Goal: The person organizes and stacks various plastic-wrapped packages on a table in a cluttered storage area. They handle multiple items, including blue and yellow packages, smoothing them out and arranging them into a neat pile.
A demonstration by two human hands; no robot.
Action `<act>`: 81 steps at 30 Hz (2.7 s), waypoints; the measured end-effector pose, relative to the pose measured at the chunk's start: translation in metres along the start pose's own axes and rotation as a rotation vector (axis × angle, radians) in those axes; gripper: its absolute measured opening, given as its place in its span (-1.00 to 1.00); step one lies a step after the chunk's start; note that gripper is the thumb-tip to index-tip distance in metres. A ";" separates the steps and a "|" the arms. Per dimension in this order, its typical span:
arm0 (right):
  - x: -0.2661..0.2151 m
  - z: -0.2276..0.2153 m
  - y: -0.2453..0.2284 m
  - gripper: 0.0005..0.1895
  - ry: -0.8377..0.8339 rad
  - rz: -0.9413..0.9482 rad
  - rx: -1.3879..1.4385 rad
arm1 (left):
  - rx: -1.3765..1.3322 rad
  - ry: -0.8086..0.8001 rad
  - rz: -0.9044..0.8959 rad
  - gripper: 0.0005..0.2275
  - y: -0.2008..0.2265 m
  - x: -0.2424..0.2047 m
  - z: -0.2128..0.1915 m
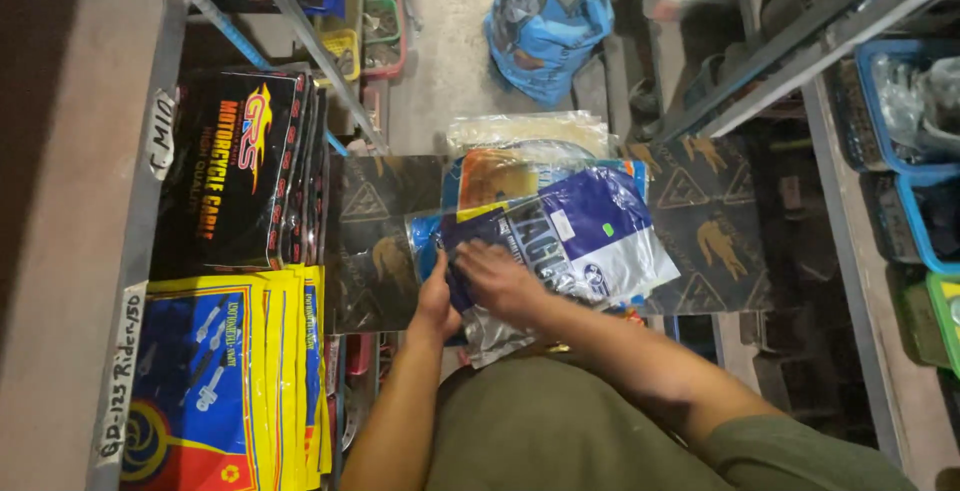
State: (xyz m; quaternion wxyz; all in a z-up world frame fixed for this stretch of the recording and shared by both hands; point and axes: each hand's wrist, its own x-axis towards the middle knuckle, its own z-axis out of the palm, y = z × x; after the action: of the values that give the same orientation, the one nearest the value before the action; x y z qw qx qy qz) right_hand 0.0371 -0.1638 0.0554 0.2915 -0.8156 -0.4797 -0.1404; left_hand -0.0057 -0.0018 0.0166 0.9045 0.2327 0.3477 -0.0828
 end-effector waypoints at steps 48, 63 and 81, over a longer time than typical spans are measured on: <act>-0.108 -0.092 0.138 -0.48 -0.088 0.484 -0.451 | 0.187 0.401 0.217 -0.56 -0.052 -0.059 -0.006; -0.040 -0.045 0.150 -0.49 -0.062 0.305 -0.473 | 0.264 0.602 0.361 -0.71 -0.069 -0.055 0.035; -0.012 -0.064 0.114 -0.45 -0.029 -0.132 -0.171 | 0.226 0.567 0.375 -0.61 -0.086 -0.037 -0.011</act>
State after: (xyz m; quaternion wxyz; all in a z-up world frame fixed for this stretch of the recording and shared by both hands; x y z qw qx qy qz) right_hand 0.1329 -0.2533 0.0611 0.2039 -0.8061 -0.5228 -0.1879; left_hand -0.0662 -0.0724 0.0030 0.7400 0.4048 0.5248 0.1145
